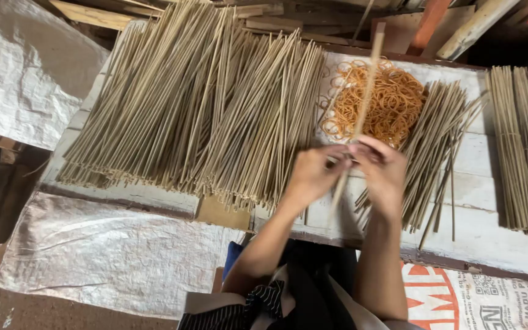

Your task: Bundling thin wooden sticks and securing them with rubber bands

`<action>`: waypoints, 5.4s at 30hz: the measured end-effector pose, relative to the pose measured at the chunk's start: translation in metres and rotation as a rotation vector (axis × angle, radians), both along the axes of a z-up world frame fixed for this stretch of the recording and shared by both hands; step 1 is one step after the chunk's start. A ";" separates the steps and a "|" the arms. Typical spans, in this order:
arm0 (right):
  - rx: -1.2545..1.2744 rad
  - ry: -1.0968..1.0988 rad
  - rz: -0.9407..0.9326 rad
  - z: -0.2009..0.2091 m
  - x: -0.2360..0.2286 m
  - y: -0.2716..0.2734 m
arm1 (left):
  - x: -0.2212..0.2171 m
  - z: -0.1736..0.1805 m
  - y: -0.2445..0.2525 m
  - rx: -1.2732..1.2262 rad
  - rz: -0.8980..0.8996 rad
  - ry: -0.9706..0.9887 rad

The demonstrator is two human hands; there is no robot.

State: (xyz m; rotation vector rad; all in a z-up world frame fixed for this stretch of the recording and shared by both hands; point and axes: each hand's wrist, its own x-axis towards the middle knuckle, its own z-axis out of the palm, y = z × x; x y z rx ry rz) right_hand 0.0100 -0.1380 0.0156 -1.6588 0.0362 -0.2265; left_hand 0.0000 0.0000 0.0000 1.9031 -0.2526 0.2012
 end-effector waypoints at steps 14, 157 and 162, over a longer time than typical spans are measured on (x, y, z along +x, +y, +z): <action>-0.557 0.112 -0.399 -0.121 0.055 -0.186 | 0.053 -0.081 -0.155 0.143 -0.205 0.144; -0.249 0.258 -0.181 -0.028 -0.011 -0.138 | 0.031 -0.011 -0.143 0.279 -0.322 0.257; -0.667 0.287 -0.263 -0.054 0.000 -0.147 | 0.025 0.000 -0.143 0.477 -0.342 0.289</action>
